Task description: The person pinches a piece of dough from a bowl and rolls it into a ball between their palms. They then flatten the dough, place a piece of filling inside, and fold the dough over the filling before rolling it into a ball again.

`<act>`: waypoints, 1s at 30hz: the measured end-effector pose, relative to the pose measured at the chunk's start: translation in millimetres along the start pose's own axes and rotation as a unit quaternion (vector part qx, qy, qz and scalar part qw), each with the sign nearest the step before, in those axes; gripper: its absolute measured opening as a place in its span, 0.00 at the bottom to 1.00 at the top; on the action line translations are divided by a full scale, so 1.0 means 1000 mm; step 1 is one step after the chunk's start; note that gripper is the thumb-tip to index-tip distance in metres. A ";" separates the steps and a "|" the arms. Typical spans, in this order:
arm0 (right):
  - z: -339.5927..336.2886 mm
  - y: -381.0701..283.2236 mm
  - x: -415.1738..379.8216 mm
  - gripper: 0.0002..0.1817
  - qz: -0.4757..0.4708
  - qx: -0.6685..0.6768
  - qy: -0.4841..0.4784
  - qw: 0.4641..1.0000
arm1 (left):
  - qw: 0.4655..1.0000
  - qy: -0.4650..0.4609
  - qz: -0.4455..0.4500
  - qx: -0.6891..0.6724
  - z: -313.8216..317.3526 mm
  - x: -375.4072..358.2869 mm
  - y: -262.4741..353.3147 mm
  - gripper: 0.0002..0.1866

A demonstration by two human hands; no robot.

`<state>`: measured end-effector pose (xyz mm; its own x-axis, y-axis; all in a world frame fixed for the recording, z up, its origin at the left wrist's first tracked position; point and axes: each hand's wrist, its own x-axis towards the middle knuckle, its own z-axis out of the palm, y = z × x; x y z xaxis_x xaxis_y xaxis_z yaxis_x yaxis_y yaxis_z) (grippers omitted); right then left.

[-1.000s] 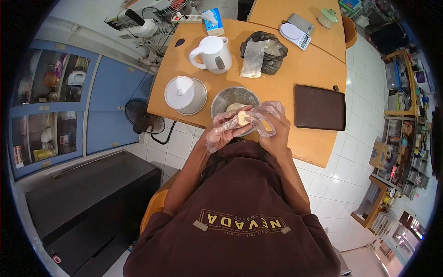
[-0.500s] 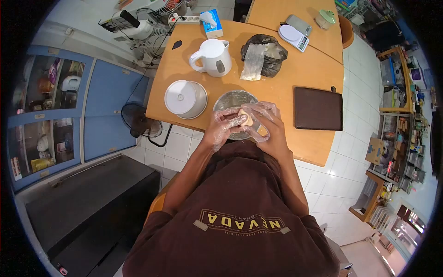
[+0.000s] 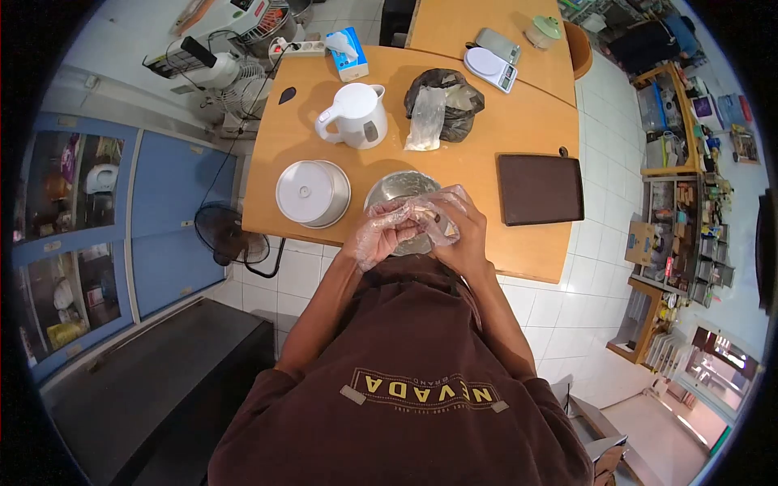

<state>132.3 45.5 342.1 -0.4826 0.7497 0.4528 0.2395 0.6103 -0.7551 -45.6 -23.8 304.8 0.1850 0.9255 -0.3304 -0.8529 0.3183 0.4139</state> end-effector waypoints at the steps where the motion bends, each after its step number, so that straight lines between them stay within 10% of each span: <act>1: 0.000 -0.003 0.000 0.18 0.015 0.013 -0.003 1.000 | 1.000 -0.014 -0.007 -0.009 -0.005 0.001 0.003 0.14; 18: -0.007 -0.007 0.007 0.16 0.052 -0.052 -0.020 0.997 | 0.979 -0.051 -0.041 0.194 0.011 0.008 0.038 0.28; 21: 0.001 -0.015 0.002 0.18 0.079 -0.004 -0.001 0.997 | 0.989 -0.127 -0.068 -0.046 0.021 0.014 0.044 0.36; 30: -0.001 -0.059 0.032 0.31 -0.019 -0.125 -0.032 0.991 | 0.998 -0.057 0.035 -0.011 0.043 0.022 0.019 0.40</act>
<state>102.9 34.0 401.7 -0.5460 0.7115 0.4424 0.4172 0.6888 -0.5928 -36.2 11.7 341.8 0.1780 0.9629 -0.2027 -0.8763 0.2489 0.4126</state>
